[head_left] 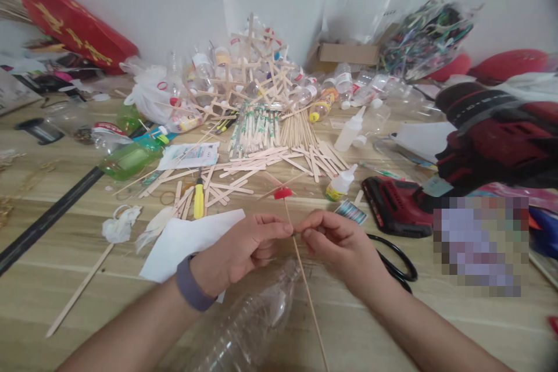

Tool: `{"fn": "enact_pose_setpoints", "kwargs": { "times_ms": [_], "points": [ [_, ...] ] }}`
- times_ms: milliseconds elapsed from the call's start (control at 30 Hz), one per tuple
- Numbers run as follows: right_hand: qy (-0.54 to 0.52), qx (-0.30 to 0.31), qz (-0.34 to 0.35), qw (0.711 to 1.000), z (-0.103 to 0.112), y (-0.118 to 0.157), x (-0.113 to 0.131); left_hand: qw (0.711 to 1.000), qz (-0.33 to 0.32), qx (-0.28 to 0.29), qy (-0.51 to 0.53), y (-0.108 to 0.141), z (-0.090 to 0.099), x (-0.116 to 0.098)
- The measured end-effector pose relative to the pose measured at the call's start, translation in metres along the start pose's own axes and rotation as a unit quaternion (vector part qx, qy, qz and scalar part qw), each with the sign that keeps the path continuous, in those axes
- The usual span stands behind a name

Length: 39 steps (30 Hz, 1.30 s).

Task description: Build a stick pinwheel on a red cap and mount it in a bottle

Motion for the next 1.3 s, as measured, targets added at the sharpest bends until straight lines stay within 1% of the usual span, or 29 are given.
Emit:
{"fn": "enact_pose_setpoints", "kwargs": {
  "times_ms": [133, 267, 533, 700, 833, 967, 1033, 1133, 1233, 1300],
  "points": [
    [0.039, -0.016, 0.035, 0.998, 0.005, -0.001, 0.001, 1.000, -0.022, -0.010, 0.009, -0.001, 0.002, -0.004],
    [0.066, -0.011, 0.037, 0.997, 0.004, -0.002, -0.005, 0.999, -0.039, 0.001, 0.007, 0.001, 0.001, -0.007],
    [0.043, 0.059, -0.020, 0.997, -0.010, 0.004, -0.009, 0.999, -0.038, 0.009, -0.007, 0.001, -0.002, -0.008],
    [0.045, 0.088, -0.049, 0.994, -0.015, 0.006, -0.012, 0.998, -0.061, 0.017, -0.030, 0.004, -0.004, -0.012],
    [0.061, 0.113, -0.048, 0.991, -0.019, 0.008, -0.011, 0.996, -0.074, 0.007, -0.050, 0.004, -0.004, -0.014],
    [0.093, 0.123, -0.026, 0.988, -0.019, 0.008, -0.005, 0.995, -0.085, 0.003, -0.055, 0.003, -0.002, -0.013],
    [0.123, 0.114, 0.000, 0.986, -0.016, 0.005, 0.000, 0.994, -0.090, -0.014, -0.053, 0.001, 0.001, -0.012],
    [0.205, 0.066, 0.077, 0.973, -0.006, 0.001, 0.013, 0.994, -0.091, -0.036, -0.051, 0.000, 0.004, -0.010],
    [0.276, 0.010, 0.171, 0.946, 0.001, 0.004, 0.031, 0.993, -0.084, -0.062, -0.060, -0.001, 0.006, -0.009],
    [0.316, -0.001, 0.249, 0.916, -0.002, 0.014, 0.044, 0.992, -0.074, -0.083, -0.065, -0.001, 0.007, -0.008]
  ]
}}
Point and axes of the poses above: each hand's wrist, its own y-axis away from the middle knuckle, its own z-axis out of the back of the hand, x = y × z, the point moved 8 cm from there along -y, towards the middle knuckle, and after that the axes turned 15 degrees about -x, right-handed, at the moved point
